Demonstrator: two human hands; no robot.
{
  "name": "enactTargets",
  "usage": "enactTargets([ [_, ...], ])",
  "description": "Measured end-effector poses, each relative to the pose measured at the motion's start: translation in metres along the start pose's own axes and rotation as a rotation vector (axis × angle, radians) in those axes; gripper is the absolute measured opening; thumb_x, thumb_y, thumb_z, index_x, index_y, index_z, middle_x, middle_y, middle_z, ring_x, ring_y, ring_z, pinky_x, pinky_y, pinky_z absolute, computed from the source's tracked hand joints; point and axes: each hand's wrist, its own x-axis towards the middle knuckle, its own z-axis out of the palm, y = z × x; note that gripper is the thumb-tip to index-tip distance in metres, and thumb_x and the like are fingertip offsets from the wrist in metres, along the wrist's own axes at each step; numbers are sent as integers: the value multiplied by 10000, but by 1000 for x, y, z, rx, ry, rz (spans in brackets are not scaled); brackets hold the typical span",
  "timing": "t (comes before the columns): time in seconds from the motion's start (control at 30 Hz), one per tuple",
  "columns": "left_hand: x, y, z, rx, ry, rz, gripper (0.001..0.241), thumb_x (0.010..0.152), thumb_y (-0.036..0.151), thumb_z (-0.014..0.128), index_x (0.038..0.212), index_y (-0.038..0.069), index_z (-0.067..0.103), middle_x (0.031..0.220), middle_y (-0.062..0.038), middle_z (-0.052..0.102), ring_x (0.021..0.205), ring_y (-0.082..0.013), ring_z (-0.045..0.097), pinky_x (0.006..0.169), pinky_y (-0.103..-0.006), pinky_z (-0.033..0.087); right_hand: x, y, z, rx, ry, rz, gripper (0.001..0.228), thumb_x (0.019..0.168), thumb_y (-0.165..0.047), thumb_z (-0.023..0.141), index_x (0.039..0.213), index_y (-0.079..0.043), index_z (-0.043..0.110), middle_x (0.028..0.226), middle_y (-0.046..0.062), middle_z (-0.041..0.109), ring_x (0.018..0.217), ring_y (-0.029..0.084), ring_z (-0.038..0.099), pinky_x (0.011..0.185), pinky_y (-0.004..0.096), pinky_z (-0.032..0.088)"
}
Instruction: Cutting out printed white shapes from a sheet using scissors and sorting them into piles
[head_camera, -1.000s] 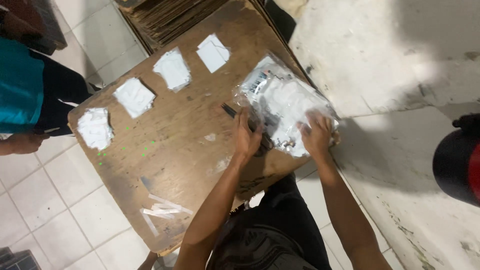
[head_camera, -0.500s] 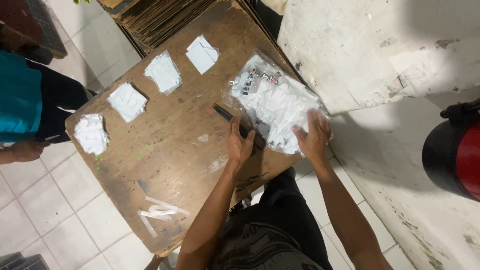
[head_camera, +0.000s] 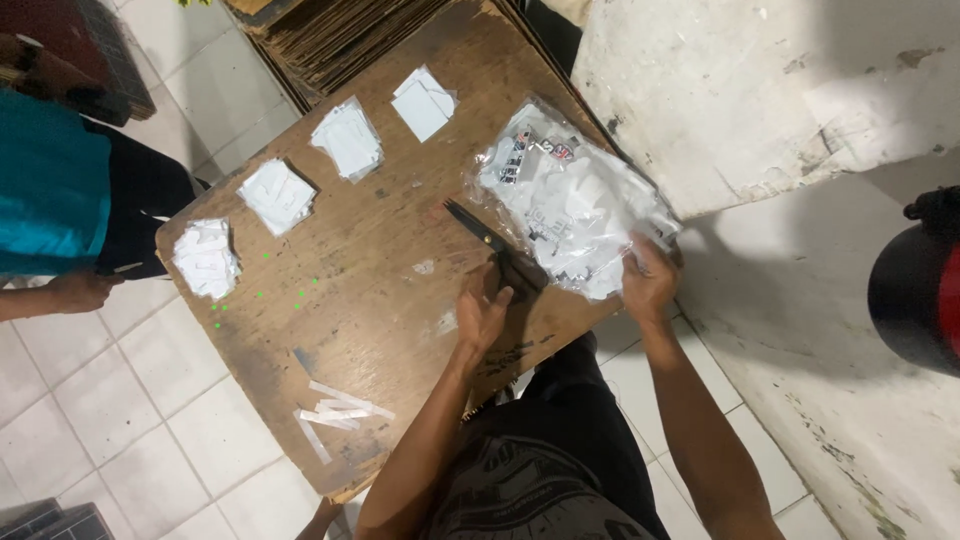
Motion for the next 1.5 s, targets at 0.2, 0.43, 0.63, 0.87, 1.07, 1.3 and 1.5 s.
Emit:
enactTargets([
  [0.2,-62,37,40,-48,-222,-11,431,774,342,846,1170,208,744,979,-66,749,982,-317,730,848,-410,610,7,-65,-96,354,-175,195,331,900,128,773,1212,27,726,1181,240,719,1118,315,693,956,433,535],
  [0.43,-99,141,60,-822,-887,-448,881,938,498,704,1510,-95,391,1375,-269,574,1359,-426,488,1128,-598,380,52,-165,-181,60,-218,466,243,915,45,833,1135,-53,798,984,146,752,948,228,725,805,312,580],
  [0.63,-79,167,17,-1411,-466,-453,384,921,189,763,1227,2,627,1168,-118,732,1064,-240,716,1015,-449,564,103,-245,-151,403,-307,90,310,804,94,827,1096,1,778,1066,192,775,989,303,761,786,383,623],
  [0.87,-54,82,-63,-1626,22,-273,188,888,77,754,1075,66,740,1046,-86,767,935,-246,744,784,-428,659,74,-284,-64,899,-475,736,440,892,-45,749,1282,-3,552,1173,129,540,1117,223,470,946,369,487],
  [1.07,-64,28,-120,-1559,397,-270,57,895,158,746,924,110,740,936,-31,771,874,-198,728,778,-363,635,44,-304,46,1094,-607,771,191,850,37,805,905,-28,634,758,78,670,660,155,715,641,322,640],
  [1.3,-38,-71,-83,-1638,594,-298,75,824,62,763,864,101,712,969,-69,774,999,-272,726,1022,-474,537,-7,-277,163,906,-871,855,205,837,60,775,853,-21,587,717,71,611,610,183,708,572,275,647],
  [1.5,6,-90,-92,-1405,694,-458,488,742,-72,782,1210,41,701,902,-125,653,863,-238,722,888,-349,606,-6,-262,184,732,-917,832,195,860,-10,790,959,-16,622,818,80,614,690,189,687,588,322,649],
])
